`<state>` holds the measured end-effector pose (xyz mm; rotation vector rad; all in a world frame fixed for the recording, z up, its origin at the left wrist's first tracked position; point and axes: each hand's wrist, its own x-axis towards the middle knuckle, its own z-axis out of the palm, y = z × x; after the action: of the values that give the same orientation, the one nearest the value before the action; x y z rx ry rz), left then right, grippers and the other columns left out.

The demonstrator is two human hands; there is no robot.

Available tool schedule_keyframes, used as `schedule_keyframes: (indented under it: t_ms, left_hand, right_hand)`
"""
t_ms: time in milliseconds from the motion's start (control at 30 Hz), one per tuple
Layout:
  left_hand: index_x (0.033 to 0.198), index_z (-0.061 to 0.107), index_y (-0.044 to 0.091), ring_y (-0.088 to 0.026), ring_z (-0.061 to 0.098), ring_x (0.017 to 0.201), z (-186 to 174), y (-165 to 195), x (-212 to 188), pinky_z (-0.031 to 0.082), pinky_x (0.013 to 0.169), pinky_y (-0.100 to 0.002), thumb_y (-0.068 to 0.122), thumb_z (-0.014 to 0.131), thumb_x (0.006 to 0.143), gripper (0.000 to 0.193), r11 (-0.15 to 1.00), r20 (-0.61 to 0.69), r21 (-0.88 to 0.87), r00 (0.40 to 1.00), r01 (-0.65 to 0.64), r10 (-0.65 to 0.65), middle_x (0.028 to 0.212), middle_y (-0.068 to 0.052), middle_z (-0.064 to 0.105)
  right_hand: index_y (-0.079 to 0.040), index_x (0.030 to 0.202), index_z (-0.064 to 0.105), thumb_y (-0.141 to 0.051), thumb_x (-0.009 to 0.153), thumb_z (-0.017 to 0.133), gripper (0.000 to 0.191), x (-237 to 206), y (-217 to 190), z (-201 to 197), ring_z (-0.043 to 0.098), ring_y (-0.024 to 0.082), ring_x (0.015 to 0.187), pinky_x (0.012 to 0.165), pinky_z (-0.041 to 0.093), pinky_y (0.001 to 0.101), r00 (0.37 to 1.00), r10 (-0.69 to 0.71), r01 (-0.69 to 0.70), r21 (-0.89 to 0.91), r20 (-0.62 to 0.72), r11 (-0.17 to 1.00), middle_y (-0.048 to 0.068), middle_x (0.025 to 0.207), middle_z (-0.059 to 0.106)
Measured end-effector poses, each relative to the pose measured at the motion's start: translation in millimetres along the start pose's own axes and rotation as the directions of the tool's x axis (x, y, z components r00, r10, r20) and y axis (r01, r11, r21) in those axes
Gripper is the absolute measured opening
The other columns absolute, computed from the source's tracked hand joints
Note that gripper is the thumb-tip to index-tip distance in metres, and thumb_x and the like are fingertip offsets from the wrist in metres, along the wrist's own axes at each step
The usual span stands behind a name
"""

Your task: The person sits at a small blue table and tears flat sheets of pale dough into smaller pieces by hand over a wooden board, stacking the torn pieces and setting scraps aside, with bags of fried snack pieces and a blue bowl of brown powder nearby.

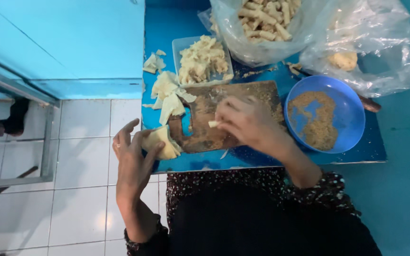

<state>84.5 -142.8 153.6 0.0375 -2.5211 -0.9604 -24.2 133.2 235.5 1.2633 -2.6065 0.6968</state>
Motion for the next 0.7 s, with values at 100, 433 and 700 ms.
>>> schedule_keyframes:
  t_ms: [100, 433, 700]
  left_hand:
    - [0.103, 0.065, 0.003, -0.036, 0.053, 0.120, -2.4, 5.1, 6.2, 0.037, 0.108, -0.048, 0.019, 0.079, 0.086, 0.027, 0.997, 0.039, -0.068, 0.999, 0.021, -0.019, 0.130, -0.013, 0.064]
    - [0.106, 0.066, 0.001, -0.022, 0.067, 0.099, 4.1, 23.2, -10.1, 0.053, 0.090, -0.029, -0.009, 0.074, 0.088, 0.022, 0.821, -0.028, -0.568, 0.995, 0.061, -0.094, 0.110, -0.010, 0.072]
    - [0.116, 0.068, -0.002, -0.020, 0.067, 0.109, 27.1, 61.2, 10.8, 0.060, 0.093, -0.031, -0.004, 0.072, 0.091, 0.025, 0.797, 0.021, -0.591, 0.990, 0.127, -0.142, 0.126, -0.011, 0.061]
  right_hand:
    - [-0.011, 0.106, 0.067, -0.013, 0.097, 0.075, 0.012, 8.1, 17.8, -29.9, 0.071, 0.024, 0.092, 0.081, 0.057, 0.0414, 0.972, 0.085, -0.063, 0.108, -0.219, 0.992, 0.006, 0.103, 0.070]
    - [-0.010, 0.157, 0.043, -0.030, 0.091, 0.087, 0.082, 17.6, -4.9, -27.2, 0.058, 0.034, 0.142, 0.119, 0.052, 0.0455, 0.933, 0.272, -0.197, 0.296, -0.237, 0.935, 0.017, 0.157, 0.050]
    - [-0.012, 0.149, 0.050, -0.015, 0.093, 0.071, 0.059, -12.1, -26.4, 58.7, 0.074, 0.027, 0.108, 0.095, 0.062, 0.0369, 0.932, 0.363, -0.287, 0.644, 0.015, 0.709, 0.012, 0.122, 0.071]
